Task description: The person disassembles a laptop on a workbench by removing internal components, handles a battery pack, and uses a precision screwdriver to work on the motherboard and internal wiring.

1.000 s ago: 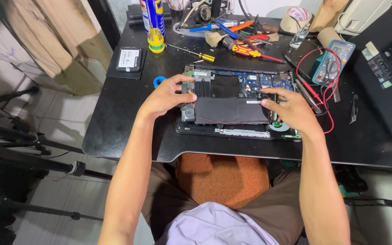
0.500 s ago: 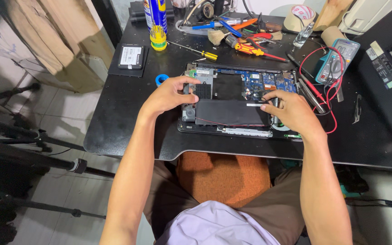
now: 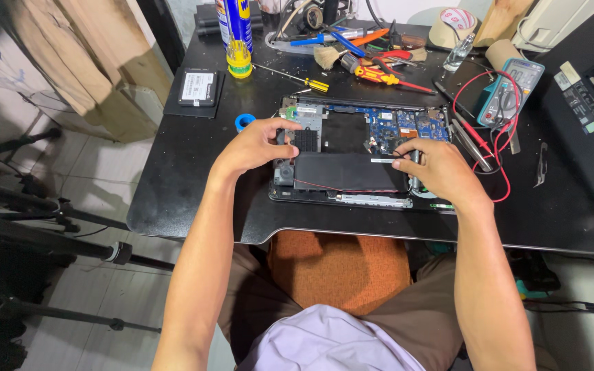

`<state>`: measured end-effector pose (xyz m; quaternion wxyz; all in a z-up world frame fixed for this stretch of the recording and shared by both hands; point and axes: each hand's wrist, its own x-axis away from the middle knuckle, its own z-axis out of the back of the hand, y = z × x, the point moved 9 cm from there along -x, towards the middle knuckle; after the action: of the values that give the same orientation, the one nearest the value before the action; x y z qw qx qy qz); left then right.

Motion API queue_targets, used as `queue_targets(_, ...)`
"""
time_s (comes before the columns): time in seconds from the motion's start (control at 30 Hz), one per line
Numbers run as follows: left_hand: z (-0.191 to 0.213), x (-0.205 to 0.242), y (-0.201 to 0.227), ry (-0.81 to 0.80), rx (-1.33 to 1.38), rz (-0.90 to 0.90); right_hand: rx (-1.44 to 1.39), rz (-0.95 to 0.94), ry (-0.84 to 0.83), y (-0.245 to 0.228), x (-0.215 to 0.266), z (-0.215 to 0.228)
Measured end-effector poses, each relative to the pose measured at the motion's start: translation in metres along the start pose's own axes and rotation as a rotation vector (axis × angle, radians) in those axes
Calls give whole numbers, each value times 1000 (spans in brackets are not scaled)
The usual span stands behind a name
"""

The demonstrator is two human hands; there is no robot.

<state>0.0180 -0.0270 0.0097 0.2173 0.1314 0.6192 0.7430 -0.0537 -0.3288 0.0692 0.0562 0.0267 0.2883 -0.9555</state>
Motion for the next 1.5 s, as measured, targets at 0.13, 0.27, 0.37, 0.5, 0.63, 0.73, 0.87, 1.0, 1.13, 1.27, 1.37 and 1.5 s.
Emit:
queue_targets(0.13, 0, -1, -1, -2, -38, -15, 14, 49, -1, -3, 0, -1)
queue_targets(0.27, 2, -2, -5, 18, -63, 3, 6, 65, -15, -4, -2, -3)
queue_targets(0.37, 3, -3, -6, 26, -68, -10, 4, 34, -35, -2, -2, -6)
queue_targets(0.5, 4, 0, -2, 46, -153, -28, -7, 64, -34, -3, -2, -5)
queue_targets(0.63, 4, 0, 1, 61, -172, -11, -5, 51, -51, -2, -3, -6)
queue_targets(0.73, 4, 1, 3, 67, -187, -19, 17, 63, -48, -5, -3, -6)
queue_targets(0.87, 4, 1, 4, 70, -204, -31, 11, 45, -52, -3, -3, -6)
queue_targets(1.0, 4, 0, 2, 63, -146, -22, -8, 84, -18, -7, -2, -4)
queue_targets(1.13, 0, 0, 1, 60, -113, -18, 37, -19, -54, 3, -2, -5)
queue_targets(1.27, 1, 0, 5, 58, -163, -63, -10, 85, -24, -5, -1, -5)
queue_targets(1.37, 0, 0, 6, 50, -188, -74, -20, 68, -33, -3, 0, -6)
queue_targets(1.5, 0, 1, 8, 48, -212, -89, -8, 25, -39, -1, 1, -6)
